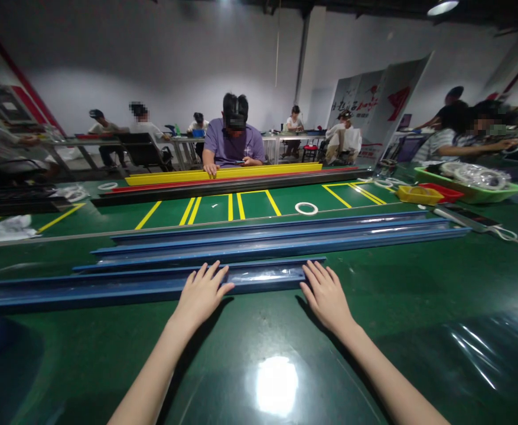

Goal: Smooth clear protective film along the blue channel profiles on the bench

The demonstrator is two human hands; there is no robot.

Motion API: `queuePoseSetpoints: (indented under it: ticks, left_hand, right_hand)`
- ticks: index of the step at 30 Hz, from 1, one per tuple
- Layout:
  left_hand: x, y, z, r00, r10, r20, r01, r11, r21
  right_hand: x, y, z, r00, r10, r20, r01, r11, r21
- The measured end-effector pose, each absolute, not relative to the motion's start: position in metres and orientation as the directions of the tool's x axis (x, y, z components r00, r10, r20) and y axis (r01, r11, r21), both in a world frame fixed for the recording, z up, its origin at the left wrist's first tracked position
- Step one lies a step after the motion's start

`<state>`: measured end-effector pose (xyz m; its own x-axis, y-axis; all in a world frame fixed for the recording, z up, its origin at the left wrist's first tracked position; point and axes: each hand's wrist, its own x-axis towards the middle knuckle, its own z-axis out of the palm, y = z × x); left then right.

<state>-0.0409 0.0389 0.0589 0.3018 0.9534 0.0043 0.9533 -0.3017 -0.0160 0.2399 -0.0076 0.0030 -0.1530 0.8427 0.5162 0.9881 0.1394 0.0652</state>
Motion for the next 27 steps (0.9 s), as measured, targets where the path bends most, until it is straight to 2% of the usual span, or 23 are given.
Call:
queuePoseSetpoints:
  ticks: [2, 5, 9, 12, 18, 25, 27]
  left_hand:
    - [-0.038, 0.039, 0.056, 0.301, 0.951, 0.07, 0.953, -0.3, -0.034]
    - [-0.03, 0.039, 0.049, 0.402, 0.906, 0.134, 0.914, -0.406, 0.001]
    - [-0.025, 0.036, 0.043, 0.46, 0.881, 0.11, 0.885, -0.465, 0.019]
    - [-0.029, 0.036, 0.043, 0.445, 0.893, 0.065, 0.894, -0.447, 0.022]
    - [-0.041, 0.04, 0.054, 0.395, 0.919, -0.016, 0.914, -0.391, 0.103]
    - [-0.051, 0.041, 0.07, 0.249, 0.965, -0.077, 0.967, -0.243, 0.083]
    - [-0.055, 0.041, 0.071, 0.199, 0.976, -0.086, 0.978, -0.193, 0.073]
  right_hand:
    - [0.233, -0.007, 0.003, -0.232, 0.851, 0.471, 0.973, 0.207, 0.105]
    - [0.226, -0.006, 0.004, -0.308, 0.851, 0.426, 0.951, 0.278, 0.134]
    - [0.231, -0.007, 0.005, -0.303, 0.849, 0.434, 0.953, 0.277, 0.123]
    - [0.24, -0.009, 0.007, -0.224, 0.846, 0.484, 0.974, 0.21, 0.084]
    - [0.246, -0.01, 0.008, -0.106, 0.832, 0.545, 0.994, 0.102, 0.038]
    - [0.239, -0.011, 0.005, -0.191, 0.835, 0.516, 0.981, 0.183, 0.068]
    - [0.238, -0.012, 0.007, -0.171, 0.828, 0.535, 0.984, 0.166, 0.058]
